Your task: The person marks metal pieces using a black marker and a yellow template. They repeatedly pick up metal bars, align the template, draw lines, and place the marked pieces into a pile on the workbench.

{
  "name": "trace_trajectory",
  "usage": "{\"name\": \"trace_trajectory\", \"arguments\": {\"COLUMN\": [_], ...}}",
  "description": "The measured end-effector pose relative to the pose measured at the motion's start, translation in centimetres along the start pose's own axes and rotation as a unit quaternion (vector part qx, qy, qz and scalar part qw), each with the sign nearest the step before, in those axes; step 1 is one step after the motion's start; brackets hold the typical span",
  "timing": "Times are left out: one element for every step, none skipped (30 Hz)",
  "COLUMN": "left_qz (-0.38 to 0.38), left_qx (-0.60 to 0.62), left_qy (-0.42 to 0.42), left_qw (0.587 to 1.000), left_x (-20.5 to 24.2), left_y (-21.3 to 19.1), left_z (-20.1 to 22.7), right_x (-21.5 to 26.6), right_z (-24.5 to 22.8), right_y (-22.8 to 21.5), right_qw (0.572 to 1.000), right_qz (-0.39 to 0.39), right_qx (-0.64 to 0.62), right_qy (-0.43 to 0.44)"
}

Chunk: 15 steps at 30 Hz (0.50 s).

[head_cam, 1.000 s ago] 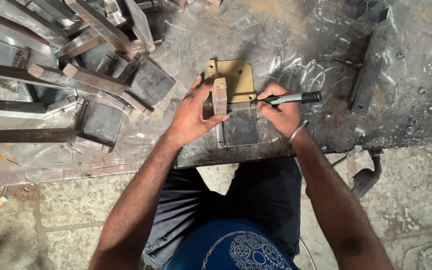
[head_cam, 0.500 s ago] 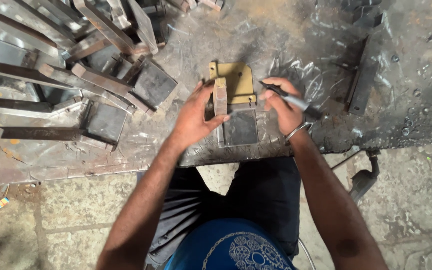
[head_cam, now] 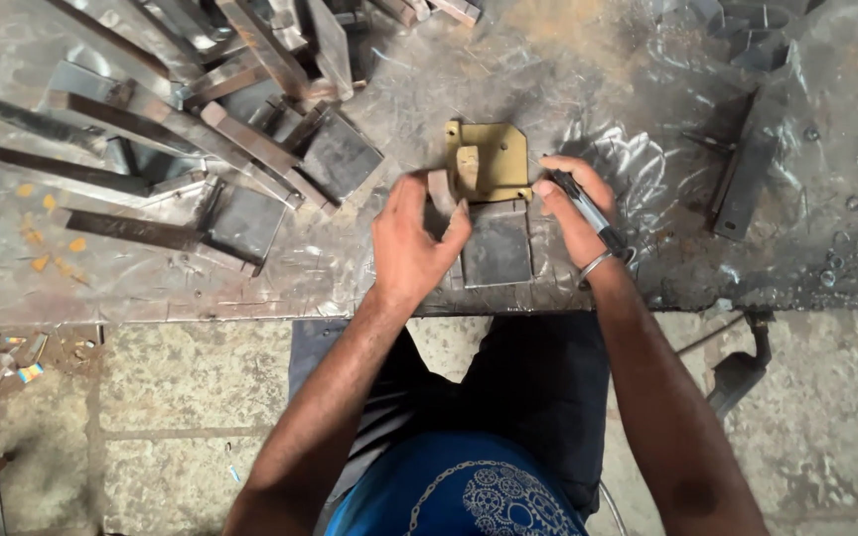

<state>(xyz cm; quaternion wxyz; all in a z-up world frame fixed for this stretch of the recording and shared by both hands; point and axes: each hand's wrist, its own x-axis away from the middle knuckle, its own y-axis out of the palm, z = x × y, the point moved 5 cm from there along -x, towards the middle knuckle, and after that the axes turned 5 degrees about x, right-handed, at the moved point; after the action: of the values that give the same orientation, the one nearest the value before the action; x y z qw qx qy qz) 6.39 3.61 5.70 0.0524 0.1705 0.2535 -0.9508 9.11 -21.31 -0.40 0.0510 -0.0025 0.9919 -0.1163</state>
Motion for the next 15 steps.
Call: {"name": "trace_trajectory", "arguments": {"left_qz": [-0.01,-0.001,-0.004,-0.008,-0.001,-0.026,-0.05,-0.039,-0.039,-0.044,-0.035,-0.008,0.019,0.025,0.082], "left_qx": [0.009,0.001,0.028,0.053,0.044,0.041,0.038,0.03,0.007,-0.016,-0.024,-0.037,-0.049,-0.054,-0.079], "left_qy": [-0.018,-0.012,0.009,0.03,0.037,0.009,-0.019,-0.014,0.032,0.075,0.078,0.097,0.116,0.121,0.173], "left_qw": [1.0,1.0,1.0,0.998,0.998,0.999,0.998,0.999,0.999,0.996,0.996,0.995,0.992,0.991,0.978], "left_x": [0.2,0.8,1.4,2.0,1.6,1.5,1.4,0.5,-0.3,-0.9,-2.6,-4.3,-5.8,-8.1,-10.2], "left_y": [0.0,-1.1,-2.0,-3.0,-4.6,-5.8,-6.9,-8.5,-10.0,-11.5,-13.2,-14.8,-16.5,-17.4,-18.8], "left_z": [-0.5,-0.3,0.1,0.5,1.3,1.9,2.5,3.5,4.9,6.4,7.4,8.7,10.0,10.3,11.2], "right_x": [-0.2,-0.2,-0.2,-0.2,-0.2,-0.1,0.0,-0.2,-0.4,-0.3,-0.4,-0.3,-0.2,-0.3,-0.3], "right_z": [-0.1,0.1,0.2,0.4,0.3,0.5,0.8,0.6,0.6,0.7,0.6,0.7,0.7,0.7,0.9], "right_y": [-0.1,-0.1,-0.2,0.0,0.1,-0.1,-0.2,-0.1,-0.1,-0.1,0.2,0.0,-0.2,-0.1,-0.1], "right_qw": [1.0,1.0,1.0,1.0,0.999,1.0,0.999,1.0,1.0,1.0,1.0,1.0,1.0,1.0,1.0], "right_qz": [0.006,0.003,0.011,0.019,0.016,0.022,0.028,0.021,0.019,0.017,0.011,0.017,0.022,0.02,0.022], "right_qx": [0.01,0.004,0.005,0.005,-0.003,-0.005,-0.006,-0.011,-0.011,-0.012,-0.018,-0.015,-0.012,-0.015,-0.014], "right_qy": [0.006,-0.005,-0.012,-0.018,-0.028,-0.003,0.022,0.01,0.008,0.01,0.001,0.005,0.009,0.001,0.004]}}
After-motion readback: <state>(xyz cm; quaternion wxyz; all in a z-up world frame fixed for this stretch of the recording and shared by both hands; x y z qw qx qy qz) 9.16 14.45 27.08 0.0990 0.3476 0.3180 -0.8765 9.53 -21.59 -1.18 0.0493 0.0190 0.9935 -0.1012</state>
